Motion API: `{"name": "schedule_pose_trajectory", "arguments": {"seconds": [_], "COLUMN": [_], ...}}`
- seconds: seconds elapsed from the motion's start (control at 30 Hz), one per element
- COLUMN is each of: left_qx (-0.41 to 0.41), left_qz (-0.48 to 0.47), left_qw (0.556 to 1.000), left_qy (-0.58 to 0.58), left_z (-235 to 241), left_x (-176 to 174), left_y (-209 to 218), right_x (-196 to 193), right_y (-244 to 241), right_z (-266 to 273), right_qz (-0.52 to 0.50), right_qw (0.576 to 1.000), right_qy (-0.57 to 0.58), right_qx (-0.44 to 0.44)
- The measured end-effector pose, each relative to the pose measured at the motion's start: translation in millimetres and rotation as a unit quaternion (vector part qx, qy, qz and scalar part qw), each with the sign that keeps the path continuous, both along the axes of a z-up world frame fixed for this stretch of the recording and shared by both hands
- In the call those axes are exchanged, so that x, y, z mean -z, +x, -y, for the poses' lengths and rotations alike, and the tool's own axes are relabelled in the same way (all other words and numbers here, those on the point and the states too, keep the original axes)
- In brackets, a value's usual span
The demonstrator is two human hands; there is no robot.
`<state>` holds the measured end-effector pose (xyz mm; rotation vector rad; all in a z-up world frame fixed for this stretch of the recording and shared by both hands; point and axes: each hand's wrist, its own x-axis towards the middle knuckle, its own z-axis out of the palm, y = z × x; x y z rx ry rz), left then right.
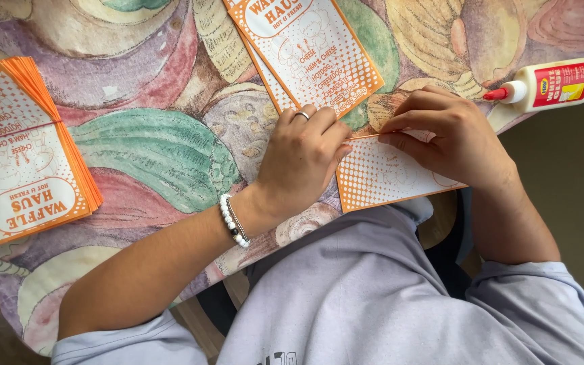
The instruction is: Applying glue to paper bag templates and folding them into finished bags.
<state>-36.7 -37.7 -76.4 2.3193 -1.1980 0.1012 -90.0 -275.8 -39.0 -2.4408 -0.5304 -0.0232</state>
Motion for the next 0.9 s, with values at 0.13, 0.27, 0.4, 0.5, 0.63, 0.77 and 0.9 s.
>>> {"name": "schedule_pose_trajectory", "arguments": {"seconds": [0.13,0.27,0.4,0.5,0.63,0.77,0.9], "left_qx": [-0.001,0.001,0.007,-0.007,0.036,0.059,0.061], "left_qz": [0.009,0.004,0.007,0.039,0.050,0.020,0.017], "left_qw": [1.000,1.000,1.000,0.999,0.997,0.998,0.998], "left_qy": [-0.010,-0.014,-0.020,-0.027,-0.044,-0.004,0.003], "left_z": [0.0,0.6,-0.2,-1.1,-3.4,-2.1,-2.3], "left_x": [4.8,7.7,5.3,-2.1,-8.8,2.8,3.8], "left_y": [0.9,1.8,1.7,-1.6,-3.7,-2.9,-2.6], "right_x": [-0.5,-3.8,-2.0,-6.3,-8.3,-5.0,-2.3], "right_y": [-1.4,-4.4,-5.4,-1.5,4.6,9.6,14.4], "right_z": [-0.9,9.3,18.4,17.5,8.2,5.0,3.2], "right_qz": [0.001,0.023,0.060,0.107,0.076,0.063,0.069], "right_qw": [0.995,0.992,0.987,0.987,0.996,0.997,0.992], "right_qy": [0.102,0.107,0.100,0.058,0.038,-0.024,-0.081], "right_qx": [0.012,0.061,0.113,0.106,0.025,-0.023,-0.062]}}
